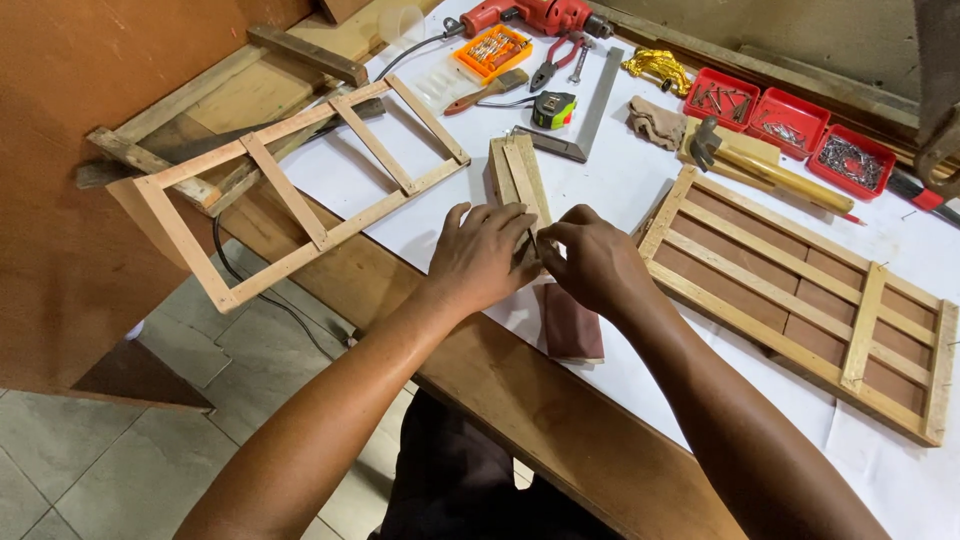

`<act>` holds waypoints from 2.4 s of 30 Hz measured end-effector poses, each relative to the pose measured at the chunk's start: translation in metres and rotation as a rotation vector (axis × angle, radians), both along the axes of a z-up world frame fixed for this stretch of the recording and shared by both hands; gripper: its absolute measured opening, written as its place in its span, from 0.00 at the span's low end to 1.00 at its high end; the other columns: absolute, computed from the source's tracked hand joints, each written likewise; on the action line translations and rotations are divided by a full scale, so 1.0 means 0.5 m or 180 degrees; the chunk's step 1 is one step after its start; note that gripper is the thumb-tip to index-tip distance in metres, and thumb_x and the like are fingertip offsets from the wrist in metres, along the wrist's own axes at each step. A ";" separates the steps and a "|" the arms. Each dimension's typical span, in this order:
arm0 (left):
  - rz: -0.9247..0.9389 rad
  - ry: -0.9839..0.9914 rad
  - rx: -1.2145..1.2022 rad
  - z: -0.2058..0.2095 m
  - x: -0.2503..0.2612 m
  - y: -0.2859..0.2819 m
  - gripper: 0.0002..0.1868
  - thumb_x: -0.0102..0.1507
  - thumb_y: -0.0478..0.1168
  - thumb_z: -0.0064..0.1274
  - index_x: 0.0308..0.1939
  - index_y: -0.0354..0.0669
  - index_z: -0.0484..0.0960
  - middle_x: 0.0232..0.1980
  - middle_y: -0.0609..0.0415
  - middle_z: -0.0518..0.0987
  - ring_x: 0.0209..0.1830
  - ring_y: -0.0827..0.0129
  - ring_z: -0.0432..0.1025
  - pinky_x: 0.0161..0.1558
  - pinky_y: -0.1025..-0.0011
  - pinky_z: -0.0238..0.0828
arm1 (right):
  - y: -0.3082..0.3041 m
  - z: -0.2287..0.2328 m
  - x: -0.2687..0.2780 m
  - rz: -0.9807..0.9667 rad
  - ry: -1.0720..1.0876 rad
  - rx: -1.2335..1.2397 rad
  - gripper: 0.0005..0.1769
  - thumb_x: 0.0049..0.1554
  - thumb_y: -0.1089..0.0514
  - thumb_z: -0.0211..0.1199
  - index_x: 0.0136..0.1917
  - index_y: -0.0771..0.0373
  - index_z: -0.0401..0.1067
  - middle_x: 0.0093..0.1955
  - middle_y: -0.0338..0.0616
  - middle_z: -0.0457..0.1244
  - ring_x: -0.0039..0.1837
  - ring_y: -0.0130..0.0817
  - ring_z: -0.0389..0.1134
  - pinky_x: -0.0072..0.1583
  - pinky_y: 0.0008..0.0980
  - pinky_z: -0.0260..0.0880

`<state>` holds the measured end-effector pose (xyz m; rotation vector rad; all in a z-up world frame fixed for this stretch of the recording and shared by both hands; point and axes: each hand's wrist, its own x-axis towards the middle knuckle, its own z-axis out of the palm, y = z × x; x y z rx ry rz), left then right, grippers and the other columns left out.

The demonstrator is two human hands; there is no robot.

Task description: Sanding and assembling wooden frames at a workbench.

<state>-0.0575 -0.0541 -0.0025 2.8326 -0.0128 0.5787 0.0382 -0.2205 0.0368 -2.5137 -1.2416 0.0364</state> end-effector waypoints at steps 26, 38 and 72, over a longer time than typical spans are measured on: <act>0.0076 0.0522 -0.0167 0.019 0.007 0.023 0.41 0.57 0.56 0.61 0.68 0.37 0.71 0.71 0.46 0.71 0.69 0.64 0.67 0.74 0.52 0.43 | -0.007 -0.022 0.008 0.0595 0.0037 0.0740 0.16 0.58 0.55 0.64 0.60 0.57 0.77 0.62 0.46 0.68 0.59 0.48 0.71 0.58 0.44 0.73; -0.0298 -0.0005 0.0417 0.009 -0.018 -0.087 0.35 0.59 0.56 0.62 0.64 0.42 0.74 0.70 0.46 0.70 0.73 0.55 0.60 0.75 0.43 0.36 | -0.120 0.012 -0.061 0.0107 0.0098 -0.0771 0.27 0.52 0.45 0.69 0.63 0.51 0.70 0.58 0.49 0.64 0.61 0.49 0.68 0.58 0.47 0.71; 0.0092 0.0801 0.0042 0.008 0.037 0.123 0.45 0.57 0.39 0.58 0.76 0.43 0.56 0.77 0.45 0.60 0.76 0.56 0.57 0.68 0.42 0.48 | 0.069 -0.040 0.055 0.0180 -0.1243 0.1119 0.13 0.58 0.65 0.63 0.57 0.56 0.77 0.52 0.47 0.68 0.55 0.50 0.67 0.55 0.46 0.70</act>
